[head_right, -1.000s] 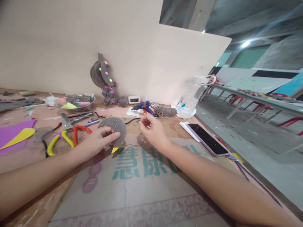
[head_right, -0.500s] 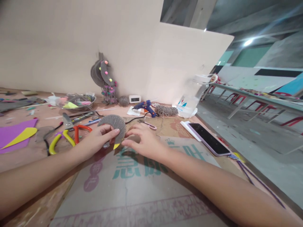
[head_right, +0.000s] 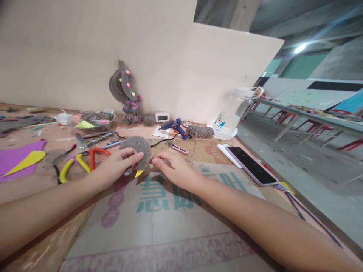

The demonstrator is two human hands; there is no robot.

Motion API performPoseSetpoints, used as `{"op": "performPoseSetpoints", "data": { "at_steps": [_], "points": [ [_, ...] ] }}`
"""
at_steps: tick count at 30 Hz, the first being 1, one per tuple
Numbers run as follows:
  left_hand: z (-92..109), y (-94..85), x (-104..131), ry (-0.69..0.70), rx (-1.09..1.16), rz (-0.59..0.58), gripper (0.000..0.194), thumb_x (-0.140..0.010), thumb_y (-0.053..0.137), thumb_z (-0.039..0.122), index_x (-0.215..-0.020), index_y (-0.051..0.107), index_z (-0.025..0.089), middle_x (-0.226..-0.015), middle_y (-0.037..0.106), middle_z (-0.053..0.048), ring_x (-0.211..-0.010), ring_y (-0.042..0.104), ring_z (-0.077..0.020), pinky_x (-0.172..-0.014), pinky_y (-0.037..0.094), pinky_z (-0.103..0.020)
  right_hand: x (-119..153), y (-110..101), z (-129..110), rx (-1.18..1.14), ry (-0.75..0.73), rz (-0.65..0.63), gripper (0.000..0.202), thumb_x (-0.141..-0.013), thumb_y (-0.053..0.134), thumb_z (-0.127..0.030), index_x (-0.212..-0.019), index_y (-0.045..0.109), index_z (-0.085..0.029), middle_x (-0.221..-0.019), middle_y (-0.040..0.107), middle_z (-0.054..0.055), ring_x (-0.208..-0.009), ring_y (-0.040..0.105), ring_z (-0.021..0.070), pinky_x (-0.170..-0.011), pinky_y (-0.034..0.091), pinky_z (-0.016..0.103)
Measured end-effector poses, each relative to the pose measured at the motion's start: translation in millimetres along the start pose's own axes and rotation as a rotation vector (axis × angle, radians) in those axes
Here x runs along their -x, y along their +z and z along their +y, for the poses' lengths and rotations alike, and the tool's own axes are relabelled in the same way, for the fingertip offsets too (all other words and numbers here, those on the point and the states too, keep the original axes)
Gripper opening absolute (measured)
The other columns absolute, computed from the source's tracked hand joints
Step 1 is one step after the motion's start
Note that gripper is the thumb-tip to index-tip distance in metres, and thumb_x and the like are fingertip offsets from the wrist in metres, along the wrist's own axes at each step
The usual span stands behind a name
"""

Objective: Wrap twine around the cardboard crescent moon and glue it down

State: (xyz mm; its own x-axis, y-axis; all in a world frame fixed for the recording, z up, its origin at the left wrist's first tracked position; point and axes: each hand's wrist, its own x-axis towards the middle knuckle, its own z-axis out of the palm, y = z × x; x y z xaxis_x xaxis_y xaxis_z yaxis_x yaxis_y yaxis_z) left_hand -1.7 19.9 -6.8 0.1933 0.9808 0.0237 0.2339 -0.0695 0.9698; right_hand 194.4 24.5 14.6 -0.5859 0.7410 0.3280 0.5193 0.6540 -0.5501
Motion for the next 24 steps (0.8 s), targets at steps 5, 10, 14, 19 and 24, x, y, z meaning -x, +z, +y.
{"op": "performPoseSetpoints", "data": {
  "at_steps": [5,10,14,19,24],
  "points": [
    [1.3,1.0,2.5,-0.052,0.051,-0.030,0.038,-0.076,0.051,0.053,-0.061,0.046,0.018,-0.055,0.048,0.005,-0.034,0.038,-0.0046,-0.030,0.026,-0.016,-2.9,-3.9,9.2,-0.107,0.159,0.228,0.022,-0.088,0.043,-0.033,-0.079,0.056,-0.017,-0.076,0.059,0.001,-0.074,0.055,0.0135,-0.070,0.042,0.026],
    [3.2,0.8,2.1,-0.023,0.020,-0.035,0.038,-0.076,0.050,0.054,-0.062,0.046,0.019,-0.055,0.049,0.005,-0.032,0.036,-0.0051,-0.029,0.024,-0.018,-5.0,-4.7,5.4,-0.118,0.181,0.170,0.018,-0.085,0.048,-0.030,-0.080,0.060,-0.017,-0.081,0.063,0.002,-0.079,0.057,0.0153,-0.072,0.043,0.028],
    [3.9,0.6,0.6,0.013,-0.025,0.002,0.036,-0.075,0.052,0.053,-0.063,0.048,0.019,-0.056,0.051,0.004,-0.040,0.044,-0.0078,-0.038,0.033,-0.020,-3.8,-1.7,-4.4,-0.057,0.098,0.102,0.016,-0.084,0.052,-0.030,-0.081,0.062,-0.019,-0.084,0.065,0.002,-0.084,0.057,0.0160,-0.078,0.042,0.030],
    [7.0,-0.2,0.3,0.065,-0.087,0.033,0.036,-0.077,0.050,0.050,-0.060,0.047,0.018,-0.056,0.052,0.002,-0.051,0.048,-0.0109,-0.049,0.038,-0.022,-1.0,3.0,-3.7,0.014,-0.014,0.016,0.014,-0.080,0.060,-0.032,-0.081,0.063,-0.019,-0.086,0.064,0.002,-0.087,0.056,0.0159,-0.081,0.040,0.030],
    [7.1,-0.1,1.3,0.048,-0.064,0.034,0.036,-0.077,0.050,0.050,-0.060,0.046,0.019,-0.053,0.050,0.004,-0.044,0.043,-0.0087,-0.043,0.033,-0.020,1.0,4.7,-3.8,0.055,-0.066,-0.040,0.015,-0.084,0.054,-0.027,-0.076,0.064,-0.019,-0.078,0.066,0.000,-0.082,0.055,0.0141,-0.081,0.039,0.030]
  ]
}}
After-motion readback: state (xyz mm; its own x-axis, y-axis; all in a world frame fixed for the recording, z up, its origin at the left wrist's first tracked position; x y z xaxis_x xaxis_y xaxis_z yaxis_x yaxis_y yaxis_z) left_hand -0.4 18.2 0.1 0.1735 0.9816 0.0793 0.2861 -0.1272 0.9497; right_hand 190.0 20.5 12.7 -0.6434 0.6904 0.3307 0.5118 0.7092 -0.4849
